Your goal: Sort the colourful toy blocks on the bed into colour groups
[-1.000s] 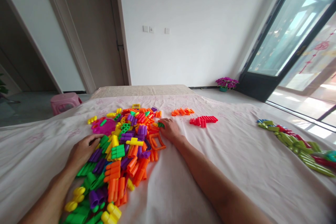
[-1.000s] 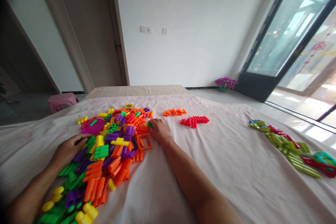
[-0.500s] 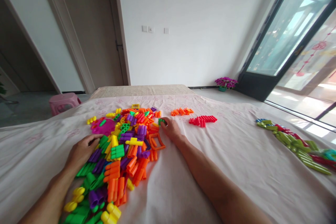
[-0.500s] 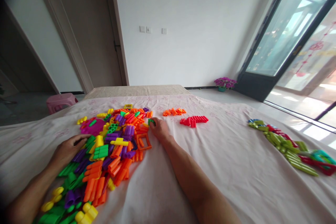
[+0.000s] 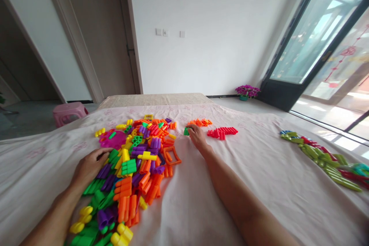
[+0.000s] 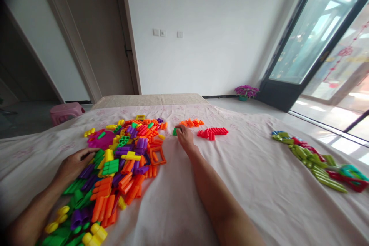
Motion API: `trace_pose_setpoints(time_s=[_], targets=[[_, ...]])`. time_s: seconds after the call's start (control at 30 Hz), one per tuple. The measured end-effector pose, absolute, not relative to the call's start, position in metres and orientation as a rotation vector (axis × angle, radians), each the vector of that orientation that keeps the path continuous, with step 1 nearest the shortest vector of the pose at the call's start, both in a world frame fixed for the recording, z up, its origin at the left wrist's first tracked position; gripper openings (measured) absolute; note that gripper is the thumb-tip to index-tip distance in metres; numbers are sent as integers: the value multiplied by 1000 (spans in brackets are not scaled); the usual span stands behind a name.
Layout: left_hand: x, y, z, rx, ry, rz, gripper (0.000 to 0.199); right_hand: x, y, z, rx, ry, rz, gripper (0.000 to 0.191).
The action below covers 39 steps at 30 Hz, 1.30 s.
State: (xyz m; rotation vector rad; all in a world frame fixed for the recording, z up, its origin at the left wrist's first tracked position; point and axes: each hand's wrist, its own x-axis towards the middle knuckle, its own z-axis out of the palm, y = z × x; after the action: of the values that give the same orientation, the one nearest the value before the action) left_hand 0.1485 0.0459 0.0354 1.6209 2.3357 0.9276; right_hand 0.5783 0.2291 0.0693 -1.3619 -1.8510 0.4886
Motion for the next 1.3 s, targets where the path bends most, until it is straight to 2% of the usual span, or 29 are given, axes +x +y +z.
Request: trace_pose_setpoints(time_s=[0.33, 0.6, 0.77, 0.87, 1.17, 1.3], targets=[[148, 45, 36, 1653, 2332, 919, 44, 601, 237, 71, -1519, -1797, 479, 32], [149, 45, 37, 1630, 2327, 913, 43, 613, 255, 82, -1224, -1110, 771, 44], [147, 46, 36, 1630, 2324, 902, 43, 656, 269, 97, -1012, -429, 852, 25], [146, 47, 35, 1636, 2316, 896, 42, 686, 274, 102, -947, -206, 790, 14], [149, 47, 38, 1644, 2345, 904, 42, 745, 258, 109, -928, -63, 734, 15], [149, 47, 37, 1662, 2343, 920, 41, 739, 261, 113, -924, -83, 797, 8]])
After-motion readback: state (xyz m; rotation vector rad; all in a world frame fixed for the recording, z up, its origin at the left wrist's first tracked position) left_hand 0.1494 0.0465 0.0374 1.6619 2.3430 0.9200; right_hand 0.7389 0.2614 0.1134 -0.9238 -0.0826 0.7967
